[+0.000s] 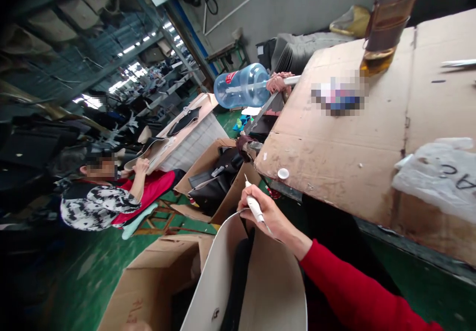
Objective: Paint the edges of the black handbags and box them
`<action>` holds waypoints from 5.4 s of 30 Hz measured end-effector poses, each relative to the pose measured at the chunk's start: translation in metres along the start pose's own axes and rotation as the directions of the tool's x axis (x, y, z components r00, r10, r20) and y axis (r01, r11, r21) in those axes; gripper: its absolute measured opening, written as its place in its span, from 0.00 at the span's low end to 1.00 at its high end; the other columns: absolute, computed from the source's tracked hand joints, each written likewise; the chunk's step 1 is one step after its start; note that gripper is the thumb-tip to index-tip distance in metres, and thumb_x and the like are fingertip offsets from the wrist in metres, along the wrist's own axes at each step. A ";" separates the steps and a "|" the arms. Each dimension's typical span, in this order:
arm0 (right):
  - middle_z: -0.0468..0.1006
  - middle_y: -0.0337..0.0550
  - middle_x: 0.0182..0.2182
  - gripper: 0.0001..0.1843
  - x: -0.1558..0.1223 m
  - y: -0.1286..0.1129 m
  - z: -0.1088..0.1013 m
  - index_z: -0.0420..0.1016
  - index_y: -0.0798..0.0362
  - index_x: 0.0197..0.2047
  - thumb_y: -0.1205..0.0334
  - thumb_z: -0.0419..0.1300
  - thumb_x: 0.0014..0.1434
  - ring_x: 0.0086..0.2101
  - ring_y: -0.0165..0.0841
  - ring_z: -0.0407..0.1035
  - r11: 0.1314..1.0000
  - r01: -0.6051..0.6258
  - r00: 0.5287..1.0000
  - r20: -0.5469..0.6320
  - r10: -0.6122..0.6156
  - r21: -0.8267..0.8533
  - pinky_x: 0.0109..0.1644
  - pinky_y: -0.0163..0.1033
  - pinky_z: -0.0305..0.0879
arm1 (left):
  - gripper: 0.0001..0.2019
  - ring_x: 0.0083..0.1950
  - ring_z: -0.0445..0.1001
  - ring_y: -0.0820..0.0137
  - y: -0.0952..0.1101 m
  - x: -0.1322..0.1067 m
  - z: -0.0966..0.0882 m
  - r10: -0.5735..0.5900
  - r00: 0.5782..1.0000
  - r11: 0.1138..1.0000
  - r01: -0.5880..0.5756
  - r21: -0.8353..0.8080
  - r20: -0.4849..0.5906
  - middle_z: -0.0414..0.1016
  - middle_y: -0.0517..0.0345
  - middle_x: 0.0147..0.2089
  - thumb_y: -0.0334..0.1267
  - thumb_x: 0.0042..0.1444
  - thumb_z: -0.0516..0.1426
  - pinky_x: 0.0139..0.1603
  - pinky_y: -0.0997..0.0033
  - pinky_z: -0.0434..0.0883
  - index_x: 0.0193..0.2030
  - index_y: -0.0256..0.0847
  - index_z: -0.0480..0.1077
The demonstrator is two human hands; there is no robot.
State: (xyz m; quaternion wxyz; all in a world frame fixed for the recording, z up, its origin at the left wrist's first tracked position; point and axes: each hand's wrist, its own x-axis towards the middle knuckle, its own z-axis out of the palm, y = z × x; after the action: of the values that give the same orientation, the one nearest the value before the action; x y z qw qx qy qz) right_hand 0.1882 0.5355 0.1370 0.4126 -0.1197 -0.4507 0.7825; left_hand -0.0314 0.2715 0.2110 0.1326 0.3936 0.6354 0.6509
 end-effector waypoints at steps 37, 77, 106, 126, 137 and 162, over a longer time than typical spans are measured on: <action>0.73 0.36 0.36 0.17 -0.025 0.017 0.017 0.65 0.47 0.41 0.58 0.72 0.62 0.35 0.33 0.70 0.980 0.188 0.947 -0.253 -0.197 -0.061 0.42 0.39 0.69 | 0.15 0.51 0.79 0.56 -0.029 0.059 0.184 -0.464 0.667 0.886 0.362 0.291 0.583 0.85 0.51 0.46 0.45 0.57 0.68 0.56 0.61 0.70 0.47 0.40 0.84; 0.81 0.39 0.32 0.13 -0.026 -0.080 -0.102 0.80 0.50 0.41 0.48 0.66 0.67 0.30 0.34 0.75 0.588 -0.079 0.895 -0.317 -0.314 -0.805 0.32 0.36 0.66 | 0.08 0.35 0.74 0.67 -0.047 0.071 0.281 -0.547 0.584 0.829 0.478 0.291 0.599 0.81 0.58 0.33 0.41 0.52 0.67 0.39 0.73 0.68 0.34 0.38 0.82; 0.79 0.41 0.29 0.09 -0.037 -0.092 -0.107 0.81 0.52 0.36 0.56 0.70 0.64 0.27 0.32 0.72 0.852 0.038 0.960 -0.217 -0.176 -0.522 0.29 0.34 0.67 | 0.11 0.39 0.73 0.65 -0.046 0.070 0.283 -0.505 0.495 0.828 0.509 0.235 0.707 0.81 0.55 0.36 0.43 0.50 0.70 0.44 0.70 0.66 0.36 0.37 0.83; 0.77 0.42 0.27 0.17 -0.037 -0.094 -0.106 0.79 0.54 0.33 0.50 0.68 0.65 0.26 0.33 0.72 0.811 -0.008 0.974 -0.188 -0.125 -0.585 0.28 0.36 0.67 | 0.10 0.39 0.76 0.62 -0.041 0.063 0.284 -0.472 0.513 0.839 0.511 0.187 0.717 0.84 0.52 0.37 0.41 0.51 0.69 0.43 0.69 0.68 0.37 0.38 0.85; 0.74 0.40 0.24 0.20 -0.036 -0.097 -0.104 0.77 0.55 0.30 0.48 0.67 0.65 0.25 0.31 0.69 0.845 -0.047 0.981 -0.184 -0.061 -0.533 0.28 0.34 0.64 | 0.05 0.36 0.72 0.66 -0.036 0.058 0.288 -0.484 0.471 0.823 0.530 0.202 0.737 0.81 0.56 0.32 0.36 0.50 0.66 0.41 0.71 0.64 0.32 0.38 0.83; 0.80 0.39 0.34 0.12 -0.029 -0.087 -0.097 0.79 0.50 0.42 0.49 0.65 0.68 0.32 0.34 0.73 0.651 -0.027 0.909 -0.290 -0.300 -0.759 0.35 0.36 0.66 | 0.09 0.41 0.78 0.61 -0.048 0.061 0.278 -0.496 0.568 0.839 0.510 0.192 0.657 0.84 0.52 0.37 0.42 0.54 0.67 0.47 0.68 0.70 0.36 0.39 0.84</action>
State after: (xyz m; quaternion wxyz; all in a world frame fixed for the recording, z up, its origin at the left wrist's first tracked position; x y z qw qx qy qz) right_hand 0.3075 0.5946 0.1463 0.4666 -0.3967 -0.6480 0.4528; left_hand 0.1022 0.5205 0.1548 0.5395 0.4063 0.6196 0.4000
